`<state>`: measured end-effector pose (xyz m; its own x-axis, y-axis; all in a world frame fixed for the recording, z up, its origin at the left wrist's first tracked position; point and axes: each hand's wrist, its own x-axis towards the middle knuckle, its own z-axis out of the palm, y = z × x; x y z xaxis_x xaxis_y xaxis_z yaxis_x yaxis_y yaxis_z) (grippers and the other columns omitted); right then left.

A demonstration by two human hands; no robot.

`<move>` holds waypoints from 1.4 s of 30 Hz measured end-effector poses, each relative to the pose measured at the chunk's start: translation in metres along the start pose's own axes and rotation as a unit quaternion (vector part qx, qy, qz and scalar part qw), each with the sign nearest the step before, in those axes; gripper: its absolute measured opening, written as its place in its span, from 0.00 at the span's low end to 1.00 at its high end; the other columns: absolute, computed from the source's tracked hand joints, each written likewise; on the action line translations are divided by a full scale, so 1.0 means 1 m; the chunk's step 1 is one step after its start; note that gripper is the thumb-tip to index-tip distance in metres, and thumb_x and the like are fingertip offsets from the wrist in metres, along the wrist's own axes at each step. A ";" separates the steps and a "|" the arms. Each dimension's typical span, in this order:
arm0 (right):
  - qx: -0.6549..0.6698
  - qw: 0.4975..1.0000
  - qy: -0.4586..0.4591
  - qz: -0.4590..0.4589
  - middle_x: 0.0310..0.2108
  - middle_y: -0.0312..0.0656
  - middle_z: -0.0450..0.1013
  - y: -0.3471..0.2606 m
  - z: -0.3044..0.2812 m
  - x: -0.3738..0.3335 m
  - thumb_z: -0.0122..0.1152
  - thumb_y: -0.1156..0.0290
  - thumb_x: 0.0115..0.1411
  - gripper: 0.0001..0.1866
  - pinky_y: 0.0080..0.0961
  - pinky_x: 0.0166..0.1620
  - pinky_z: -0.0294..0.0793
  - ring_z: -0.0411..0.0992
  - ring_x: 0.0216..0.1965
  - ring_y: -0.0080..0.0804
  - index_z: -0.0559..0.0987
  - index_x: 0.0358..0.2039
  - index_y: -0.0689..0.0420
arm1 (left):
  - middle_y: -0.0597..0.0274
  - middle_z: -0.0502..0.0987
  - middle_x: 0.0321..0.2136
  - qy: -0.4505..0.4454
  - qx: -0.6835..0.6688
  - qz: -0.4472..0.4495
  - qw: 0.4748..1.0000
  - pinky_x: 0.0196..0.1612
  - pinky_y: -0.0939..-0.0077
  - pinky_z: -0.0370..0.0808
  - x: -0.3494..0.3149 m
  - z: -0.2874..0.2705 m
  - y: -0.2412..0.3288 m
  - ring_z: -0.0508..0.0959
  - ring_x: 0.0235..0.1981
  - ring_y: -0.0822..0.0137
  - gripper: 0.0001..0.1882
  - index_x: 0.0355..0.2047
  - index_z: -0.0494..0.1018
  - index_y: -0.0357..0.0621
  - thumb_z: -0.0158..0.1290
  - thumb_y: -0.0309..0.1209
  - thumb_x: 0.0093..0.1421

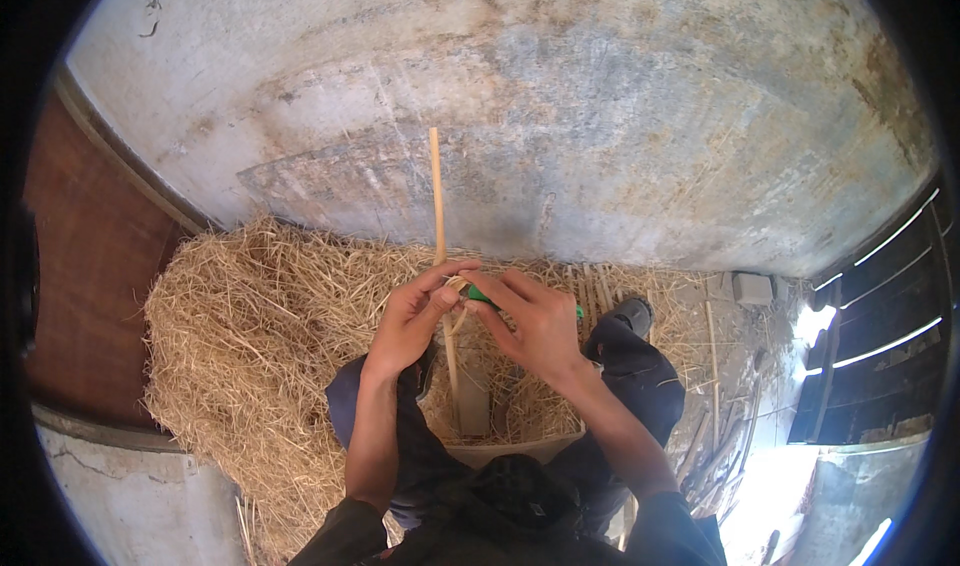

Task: The person peels and whittles the end of a bamboo stick with a small knife to create a frayed decorative or functional end.

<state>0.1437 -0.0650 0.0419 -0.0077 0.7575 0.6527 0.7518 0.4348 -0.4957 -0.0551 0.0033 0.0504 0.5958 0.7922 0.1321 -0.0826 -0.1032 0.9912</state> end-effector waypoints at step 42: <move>-0.154 0.986 -0.039 -0.053 0.30 0.35 0.74 0.011 0.001 -0.002 0.73 0.56 0.66 0.16 0.33 0.28 0.79 0.79 0.25 0.38 0.80 0.45 0.51 | 0.62 0.84 0.31 0.015 -0.045 -0.032 0.998 0.36 0.78 0.76 -0.001 -0.004 -0.009 0.80 0.32 0.76 0.07 0.42 0.76 0.36 0.59 0.27 0.77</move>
<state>0.1516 -0.0612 0.0341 -0.1381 0.7568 0.6389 0.9083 0.3540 -0.2229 -0.0585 0.0058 0.0414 0.5776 0.8135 0.0673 -0.1177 0.0014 0.9931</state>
